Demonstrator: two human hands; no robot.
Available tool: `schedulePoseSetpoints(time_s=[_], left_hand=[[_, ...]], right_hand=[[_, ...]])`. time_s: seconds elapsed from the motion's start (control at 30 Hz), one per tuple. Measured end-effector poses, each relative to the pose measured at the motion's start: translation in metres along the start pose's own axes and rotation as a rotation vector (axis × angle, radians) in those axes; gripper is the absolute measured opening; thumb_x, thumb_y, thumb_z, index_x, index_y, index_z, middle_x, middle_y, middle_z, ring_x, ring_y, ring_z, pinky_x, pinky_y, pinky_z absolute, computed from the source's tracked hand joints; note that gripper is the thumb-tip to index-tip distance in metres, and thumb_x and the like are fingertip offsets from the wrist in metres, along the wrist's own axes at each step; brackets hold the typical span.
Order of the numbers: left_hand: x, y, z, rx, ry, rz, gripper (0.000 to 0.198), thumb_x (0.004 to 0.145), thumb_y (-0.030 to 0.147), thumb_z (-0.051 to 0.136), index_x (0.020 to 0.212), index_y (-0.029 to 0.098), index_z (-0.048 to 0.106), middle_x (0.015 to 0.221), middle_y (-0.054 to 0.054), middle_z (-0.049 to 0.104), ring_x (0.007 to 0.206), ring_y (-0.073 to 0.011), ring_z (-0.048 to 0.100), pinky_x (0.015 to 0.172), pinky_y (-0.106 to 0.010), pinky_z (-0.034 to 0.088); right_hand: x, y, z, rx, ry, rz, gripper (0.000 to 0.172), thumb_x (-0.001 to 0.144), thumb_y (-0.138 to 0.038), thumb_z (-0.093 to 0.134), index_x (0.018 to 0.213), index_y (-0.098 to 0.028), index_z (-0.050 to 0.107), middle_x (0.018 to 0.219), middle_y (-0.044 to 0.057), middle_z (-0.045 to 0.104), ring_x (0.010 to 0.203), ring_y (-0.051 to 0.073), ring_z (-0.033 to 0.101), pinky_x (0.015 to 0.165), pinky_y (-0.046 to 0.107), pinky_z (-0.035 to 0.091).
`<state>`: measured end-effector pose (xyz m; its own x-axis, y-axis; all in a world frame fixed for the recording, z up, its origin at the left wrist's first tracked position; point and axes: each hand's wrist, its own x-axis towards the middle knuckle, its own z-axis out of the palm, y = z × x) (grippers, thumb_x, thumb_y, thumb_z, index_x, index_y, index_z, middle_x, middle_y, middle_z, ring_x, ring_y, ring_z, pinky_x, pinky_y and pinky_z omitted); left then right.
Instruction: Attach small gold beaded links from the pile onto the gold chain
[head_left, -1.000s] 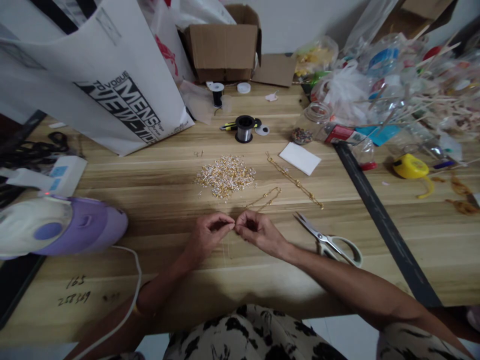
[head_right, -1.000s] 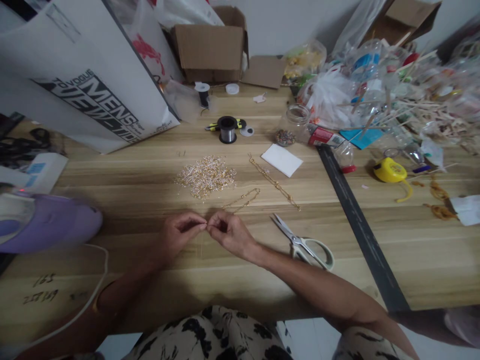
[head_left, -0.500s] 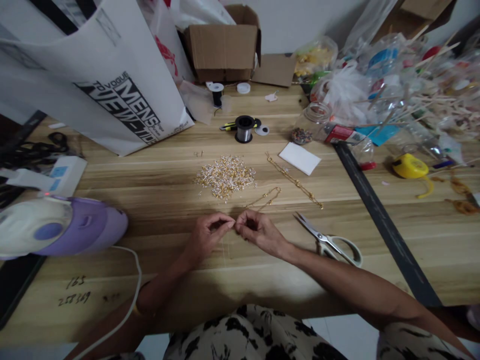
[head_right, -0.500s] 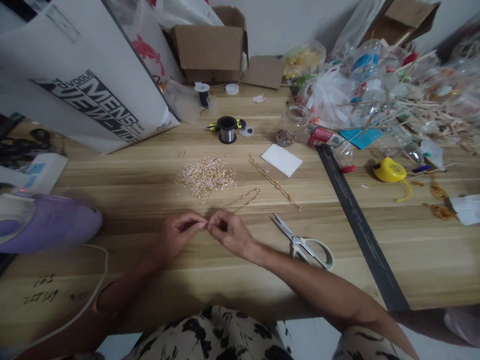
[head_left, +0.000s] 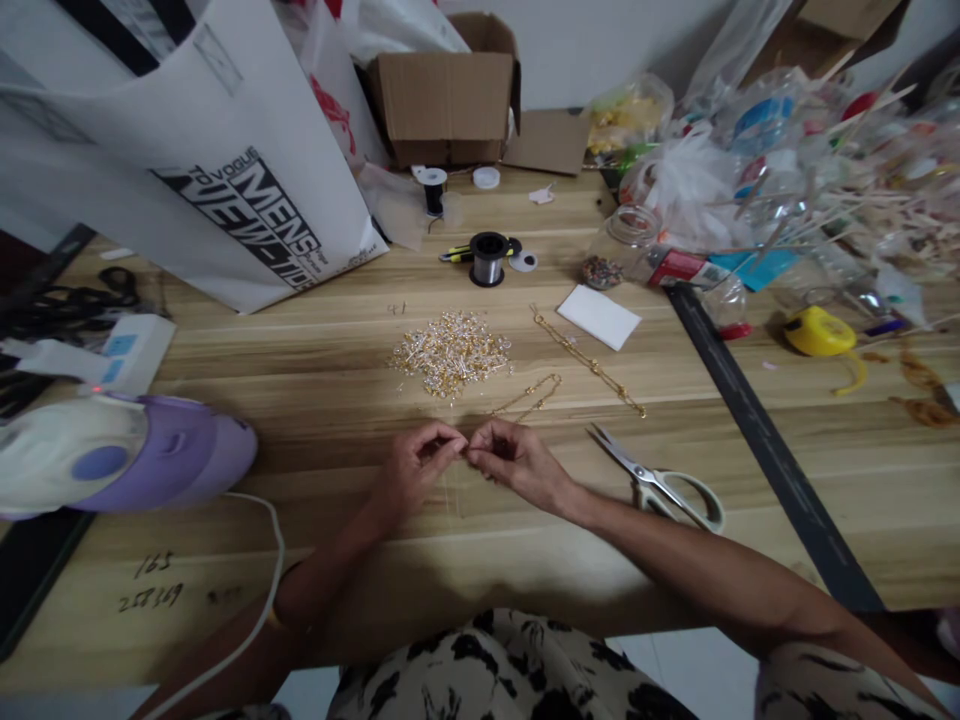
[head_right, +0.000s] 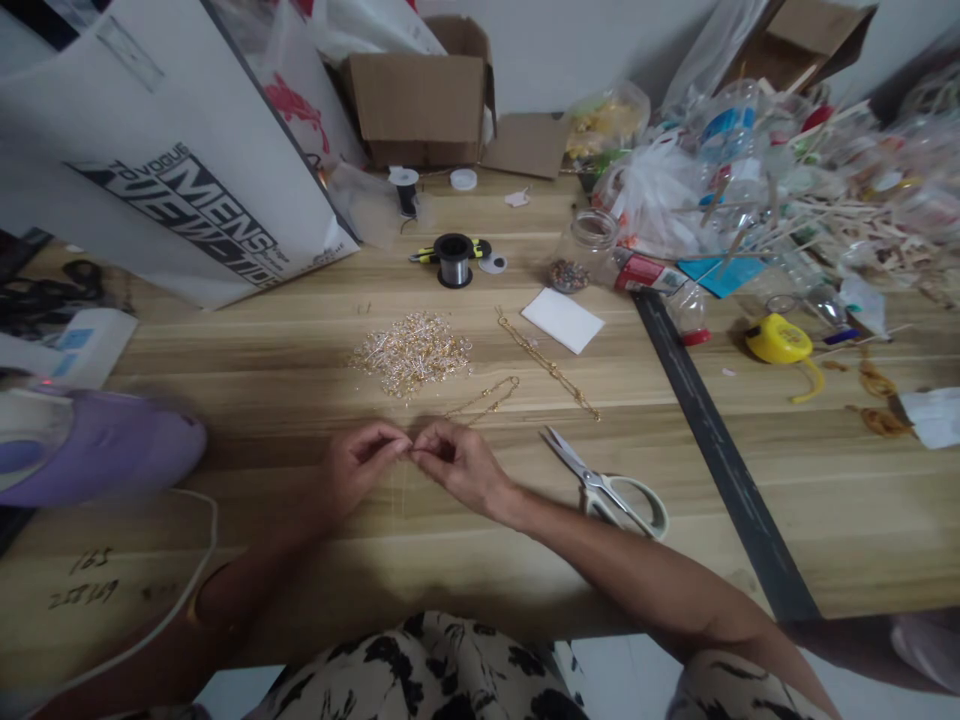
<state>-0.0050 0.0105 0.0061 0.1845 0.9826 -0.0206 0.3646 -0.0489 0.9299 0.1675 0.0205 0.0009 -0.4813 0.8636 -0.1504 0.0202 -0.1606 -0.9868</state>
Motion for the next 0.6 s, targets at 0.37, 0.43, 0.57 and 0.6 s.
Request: schedulePoseSetpoints(time_s=[0.37,0.43,0.57,0.6], left_hand=[[-0.0014,0.0028,-0.0044,-0.077,0.047,0.079,0.014,0.083,0.022,0.053,0.072,0.015,0.057,0.073,-0.001,0.056,0.07,-0.0117,0.052,0.065,-0.023,0.04],[-0.002,0.0033,-0.0039,-0.069,0.052,0.085,0.013,0.083,0.021,0.054,0.071,0.015,0.057,0.072,-0.001,0.056,0.069,-0.0116,0.052,0.065,-0.023,0.039],[-0.0027,0.0019,-0.0013,-0.062,0.049,0.112,0.012,0.081,0.021,0.056,0.071,0.015,0.059,0.071,-0.001,0.056,0.068,-0.0119,0.052,0.064,-0.023,0.04],[-0.0028,0.0014,-0.0006,-0.069,0.046,0.118,0.012,0.081,0.021,0.057,0.071,0.015,0.059,0.071,-0.001,0.057,0.069,-0.012,0.052,0.064,-0.023,0.04]], right_hand=[[-0.0023,-0.0036,0.0021,0.025,-0.006,-0.074,0.021,0.078,-0.033,0.063,0.082,-0.015,0.054,0.073,-0.001,0.052,0.065,0.009,0.047,0.059,0.021,0.038],[-0.0024,-0.0032,0.0022,0.014,-0.007,-0.079,0.021,0.078,-0.034,0.062,0.083,-0.015,0.054,0.072,-0.002,0.052,0.064,0.008,0.047,0.058,0.021,0.038],[-0.0019,-0.0022,0.0023,-0.047,-0.006,-0.097,0.022,0.08,-0.037,0.06,0.08,-0.015,0.056,0.067,-0.003,0.051,0.061,0.008,0.045,0.057,0.021,0.036],[-0.0016,-0.0019,0.002,-0.073,-0.005,-0.108,0.022,0.081,-0.037,0.059,0.079,-0.015,0.057,0.066,-0.003,0.051,0.061,0.008,0.045,0.057,0.021,0.036]])
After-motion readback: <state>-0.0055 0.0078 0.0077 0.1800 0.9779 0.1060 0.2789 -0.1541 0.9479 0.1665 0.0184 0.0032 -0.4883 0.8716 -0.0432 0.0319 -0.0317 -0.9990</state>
